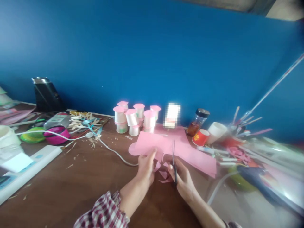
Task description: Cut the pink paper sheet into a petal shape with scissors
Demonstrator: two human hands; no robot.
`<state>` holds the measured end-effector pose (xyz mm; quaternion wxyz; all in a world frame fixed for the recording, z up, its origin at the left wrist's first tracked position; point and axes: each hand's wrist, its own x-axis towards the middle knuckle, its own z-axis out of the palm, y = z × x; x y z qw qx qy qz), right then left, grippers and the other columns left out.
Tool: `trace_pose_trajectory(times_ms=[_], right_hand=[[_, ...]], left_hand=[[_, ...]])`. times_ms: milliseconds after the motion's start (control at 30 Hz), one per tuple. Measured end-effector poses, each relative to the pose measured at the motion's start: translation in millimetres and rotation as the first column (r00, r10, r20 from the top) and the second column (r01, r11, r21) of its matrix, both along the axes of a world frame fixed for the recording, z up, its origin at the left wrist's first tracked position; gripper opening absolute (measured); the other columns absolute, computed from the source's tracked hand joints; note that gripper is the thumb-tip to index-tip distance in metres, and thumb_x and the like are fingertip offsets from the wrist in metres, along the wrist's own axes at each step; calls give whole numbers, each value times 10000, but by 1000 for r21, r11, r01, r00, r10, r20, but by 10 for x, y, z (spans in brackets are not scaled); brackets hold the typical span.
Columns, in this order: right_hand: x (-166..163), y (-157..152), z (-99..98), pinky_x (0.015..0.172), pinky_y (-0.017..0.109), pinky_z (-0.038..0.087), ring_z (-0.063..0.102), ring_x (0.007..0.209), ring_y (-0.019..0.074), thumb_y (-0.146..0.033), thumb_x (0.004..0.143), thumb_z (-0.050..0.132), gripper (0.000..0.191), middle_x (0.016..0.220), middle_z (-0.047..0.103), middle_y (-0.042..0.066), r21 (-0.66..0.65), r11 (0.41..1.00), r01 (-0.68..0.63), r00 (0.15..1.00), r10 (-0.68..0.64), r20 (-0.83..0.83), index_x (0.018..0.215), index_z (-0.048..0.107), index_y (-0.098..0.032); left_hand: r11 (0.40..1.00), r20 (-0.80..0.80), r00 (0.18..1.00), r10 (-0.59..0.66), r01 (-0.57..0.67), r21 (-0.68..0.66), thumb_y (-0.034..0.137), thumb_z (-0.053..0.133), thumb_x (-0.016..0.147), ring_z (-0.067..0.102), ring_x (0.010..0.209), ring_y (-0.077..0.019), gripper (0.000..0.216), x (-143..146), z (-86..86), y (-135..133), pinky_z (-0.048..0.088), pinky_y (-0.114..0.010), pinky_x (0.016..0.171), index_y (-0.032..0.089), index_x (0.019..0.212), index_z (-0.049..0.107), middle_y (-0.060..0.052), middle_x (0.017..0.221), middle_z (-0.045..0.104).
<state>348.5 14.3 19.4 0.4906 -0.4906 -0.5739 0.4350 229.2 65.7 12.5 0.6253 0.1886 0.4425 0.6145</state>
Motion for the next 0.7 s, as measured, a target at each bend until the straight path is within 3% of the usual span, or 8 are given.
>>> trace_pose_trajectory(times_ms=[133, 333, 533, 700], right_hand=[[15, 18, -15, 561, 245, 465, 530, 618, 151, -415, 811, 576, 348, 679, 564, 9, -40, 999, 2, 1000, -3, -12, 1020, 592, -137], [-21, 0, -8, 546, 256, 502, 555, 609, 154, -434, 789, 591, 326, 676, 581, 0, -85, 994, -75, 994, 69, -81, 975, 613, -168], [-8, 9, -20, 609, 277, 519, 608, 700, 188, -400, 810, 583, 297, 814, 643, 49, -61, 989, -132, 988, 126, -89, 984, 622, -163], [-10, -3, -36, 594, 276, 521, 609, 700, 189, -398, 812, 584, 305, 831, 642, 59, -56, 990, -129, 989, 123, -87, 992, 622, -154]], left_hand=[[999, 4, 1000, -5, 5, -42, 359, 764, 532, 599, 519, -191, 338, 82, 11, 32, 458, -303, 479, 137, 732, 605, -40, 555, 605], [996, 42, 996, -76, 74, 57, 355, 749, 567, 638, 749, -276, 265, 72, -17, -44, 494, -350, 595, 172, 730, 646, -97, 721, 675], [993, 44, 992, -115, 113, 36, 368, 755, 550, 629, 662, -274, 283, 40, -93, -94, 482, -361, 544, 163, 715, 651, -94, 661, 663], [995, 69, 993, -93, 91, 32, 341, 751, 557, 618, 632, -235, 293, 58, -52, -108, 476, -336, 548, 158, 758, 644, -80, 673, 662]])
